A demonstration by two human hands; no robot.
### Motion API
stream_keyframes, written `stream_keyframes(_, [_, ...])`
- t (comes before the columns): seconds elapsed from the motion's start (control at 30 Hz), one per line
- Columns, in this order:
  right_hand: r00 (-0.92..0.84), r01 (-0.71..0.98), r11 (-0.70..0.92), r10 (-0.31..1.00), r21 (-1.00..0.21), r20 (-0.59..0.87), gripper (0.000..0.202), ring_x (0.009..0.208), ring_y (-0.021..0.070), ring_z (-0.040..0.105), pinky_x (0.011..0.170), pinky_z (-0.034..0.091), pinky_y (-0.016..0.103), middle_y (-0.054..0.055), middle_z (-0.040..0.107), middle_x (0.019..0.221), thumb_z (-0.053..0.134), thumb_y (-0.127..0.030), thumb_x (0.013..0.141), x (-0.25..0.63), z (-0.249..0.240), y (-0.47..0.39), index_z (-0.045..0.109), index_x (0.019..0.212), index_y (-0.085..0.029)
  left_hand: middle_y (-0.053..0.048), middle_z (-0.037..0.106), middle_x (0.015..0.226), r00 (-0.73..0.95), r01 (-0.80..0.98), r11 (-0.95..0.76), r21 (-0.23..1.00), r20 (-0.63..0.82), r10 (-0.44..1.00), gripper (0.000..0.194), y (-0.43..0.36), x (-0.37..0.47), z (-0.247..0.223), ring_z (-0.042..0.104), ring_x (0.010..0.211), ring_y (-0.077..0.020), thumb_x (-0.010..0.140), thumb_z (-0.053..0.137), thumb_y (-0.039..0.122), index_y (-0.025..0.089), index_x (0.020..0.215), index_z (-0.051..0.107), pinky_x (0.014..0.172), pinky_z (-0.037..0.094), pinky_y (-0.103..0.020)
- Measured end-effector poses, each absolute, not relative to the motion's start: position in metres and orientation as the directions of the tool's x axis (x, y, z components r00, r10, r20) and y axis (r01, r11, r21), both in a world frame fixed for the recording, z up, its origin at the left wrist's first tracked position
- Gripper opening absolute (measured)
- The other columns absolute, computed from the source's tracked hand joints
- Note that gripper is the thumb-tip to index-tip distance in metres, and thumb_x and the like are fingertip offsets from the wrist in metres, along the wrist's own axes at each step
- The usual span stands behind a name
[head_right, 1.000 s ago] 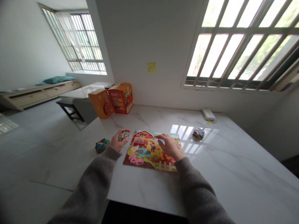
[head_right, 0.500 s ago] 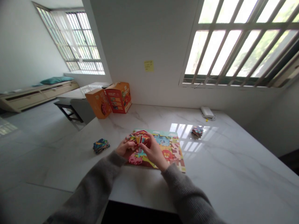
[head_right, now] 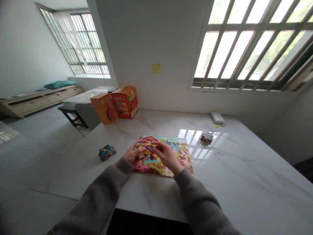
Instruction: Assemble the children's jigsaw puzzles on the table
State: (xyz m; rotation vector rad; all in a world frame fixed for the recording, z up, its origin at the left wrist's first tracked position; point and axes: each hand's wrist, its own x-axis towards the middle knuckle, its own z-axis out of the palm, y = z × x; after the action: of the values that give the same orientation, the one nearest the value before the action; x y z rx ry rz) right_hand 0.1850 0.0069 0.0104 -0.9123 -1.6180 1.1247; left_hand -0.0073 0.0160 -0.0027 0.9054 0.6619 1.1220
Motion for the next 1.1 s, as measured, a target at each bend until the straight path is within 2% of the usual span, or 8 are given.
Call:
stream_keyframes(0.17, [-0.175,0.273,0.491,0.871,-0.827,0.459,0.018,0.072,0.015,0.06,0.068,0.052,0.029,0.003,0.063,0.085,0.061,-0.035,0.092,0.183,0.017,0.004,0.066,0.102,-0.021,-0.005,0.07,0.088,0.328,-0.486,0.15,0.861,0.02,0.944,0.049,0.014,-0.004,-0.005,0.07,0.063,-0.0225,0.067,0.083,0.028,0.017,0.107,0.055,0.04,0.054,-0.026])
stream_keyframes(0.37, [-0.363,0.406,0.726,0.685,-0.555,0.631,0.025,0.123,0.0252,0.055,0.103,0.048,0.044,0.011,0.06,0.127,0.062,-0.028,0.093,0.183,0.021,-0.004,0.062,0.118,-0.025,-0.003,0.069,0.095,0.271,-0.569,0.153,0.808,0.008,0.963,0.048,0.017,-0.009,-0.003,0.069,0.068,-0.0186,0.07,0.08,0.025,0.02,0.109,0.053,0.044,0.057,-0.025])
stream_keyframes(0.53, [-0.367,0.489,0.732,0.666,-0.475,0.649,0.031,0.119,0.0247,0.057,0.102,0.048,0.043,0.01,0.063,0.126,0.062,-0.028,0.094,0.192,0.021,-0.002,0.06,0.125,-0.026,-0.006,0.068,0.105,0.325,-0.516,0.157,0.842,0.022,0.946,0.059,0.015,-0.011,-0.001,0.071,0.077,-0.0204,0.071,0.078,0.027,0.021,0.122,0.049,0.052,0.06,-0.028])
stream_keyframes(0.63, [-0.298,0.543,0.69,0.692,-0.48,0.657,0.032,0.113,0.0252,0.06,0.098,0.049,0.043,0.009,0.066,0.12,0.065,-0.029,0.092,0.212,0.02,0.003,0.061,0.123,-0.025,-0.01,0.067,0.118,0.167,-0.318,-0.056,0.946,0.115,0.979,0.059,0.021,-0.021,-0.004,0.072,0.086,-0.0228,0.073,0.075,0.027,0.022,0.122,0.043,0.062,0.062,-0.034])
stream_keyframes(0.7, [-0.225,0.574,0.653,0.706,-0.494,0.671,0.032,0.108,0.0255,0.061,0.095,0.051,0.044,0.009,0.067,0.116,0.066,-0.03,0.09,0.228,0.016,0.008,0.061,0.121,-0.025,-0.011,0.065,0.128,0.004,0.008,-0.254,0.967,0.254,0.967,0.049,0.029,-0.034,-0.009,0.07,0.099,-0.0236,0.074,0.071,0.021,0.023,0.114,0.043,0.076,0.061,-0.036])
stream_keyframes(0.83, [-0.147,0.612,0.606,0.719,-0.508,0.68,0.032,0.095,0.0241,0.063,0.086,0.053,0.043,0.008,0.067,0.109,0.067,-0.031,0.089,0.25,0.005,0.013,0.06,0.12,-0.025,-0.009,0.066,0.131,-0.123,0.596,-0.265,0.758,0.412,0.903,0.041,0.047,-0.061,-0.021,0.069,0.108,-0.024,0.071,0.065,0.01,0.024,0.105,0.047,0.094,0.053,-0.038])
stream_keyframes(0.93, [-0.171,0.62,0.606,0.725,-0.499,0.668,0.033,0.093,0.024,0.063,0.086,0.053,0.043,0.007,0.067,0.108,0.067,-0.032,0.09,0.25,0.001,0.011,0.06,0.121,-0.025,-0.009,0.068,0.124,-0.174,0.677,-0.211,0.705,0.433,0.885,0.036,0.057,-0.074,-0.026,0.07,0.101,-0.0228,0.071,0.065,0.011,0.022,0.103,0.052,0.091,0.054,-0.035])
stream_keyframes(1.1, [-0.2,0.618,0.618,0.722,-0.486,0.662,0.035,0.094,0.0239,0.064,0.086,0.053,0.042,0.008,0.067,0.11,0.067,-0.033,0.09,0.245,0.002,0.007,0.059,0.123,-0.026,-0.005,0.072,0.09,-0.368,0.453,-0.124,0.883,0.312,0.876,0.029,0.072,-0.079,-0.033,0.069,0.078,-0.0186,0.071,0.074,0.025,0.018,0.097,0.061,0.076,0.056,-0.029])
